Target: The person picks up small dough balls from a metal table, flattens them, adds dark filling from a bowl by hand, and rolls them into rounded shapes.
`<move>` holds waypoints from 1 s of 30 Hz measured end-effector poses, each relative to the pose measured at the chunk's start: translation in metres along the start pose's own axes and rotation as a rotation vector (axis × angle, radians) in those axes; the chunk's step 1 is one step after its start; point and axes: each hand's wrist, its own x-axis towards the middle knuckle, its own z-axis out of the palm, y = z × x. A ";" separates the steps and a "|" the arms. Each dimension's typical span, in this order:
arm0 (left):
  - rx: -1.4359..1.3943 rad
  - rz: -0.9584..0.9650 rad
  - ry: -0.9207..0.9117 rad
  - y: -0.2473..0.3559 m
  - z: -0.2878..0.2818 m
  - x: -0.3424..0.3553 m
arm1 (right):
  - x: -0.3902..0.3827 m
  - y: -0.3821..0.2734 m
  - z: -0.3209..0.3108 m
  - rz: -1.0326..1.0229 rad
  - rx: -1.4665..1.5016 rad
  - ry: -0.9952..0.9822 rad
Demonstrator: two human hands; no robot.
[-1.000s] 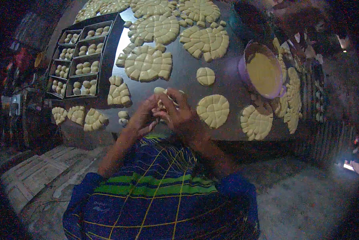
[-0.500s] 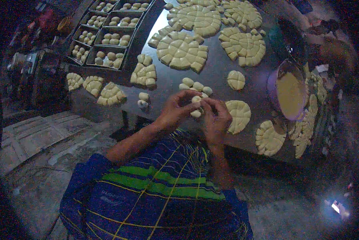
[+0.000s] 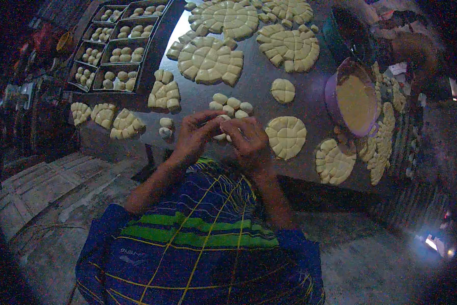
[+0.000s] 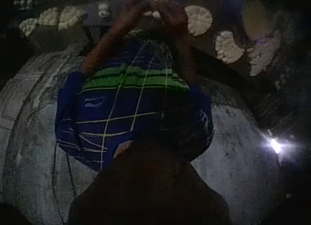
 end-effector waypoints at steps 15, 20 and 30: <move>0.224 0.217 -0.014 -0.006 -0.037 -0.017 | 0.025 -0.010 0.014 0.559 0.528 -0.283; 0.280 0.200 0.096 -0.010 -0.057 -0.031 | 0.024 -0.012 0.044 0.660 0.756 -0.358; -0.355 0.125 -0.057 -0.001 -0.113 -0.038 | 0.030 -0.041 0.097 0.660 1.186 -0.343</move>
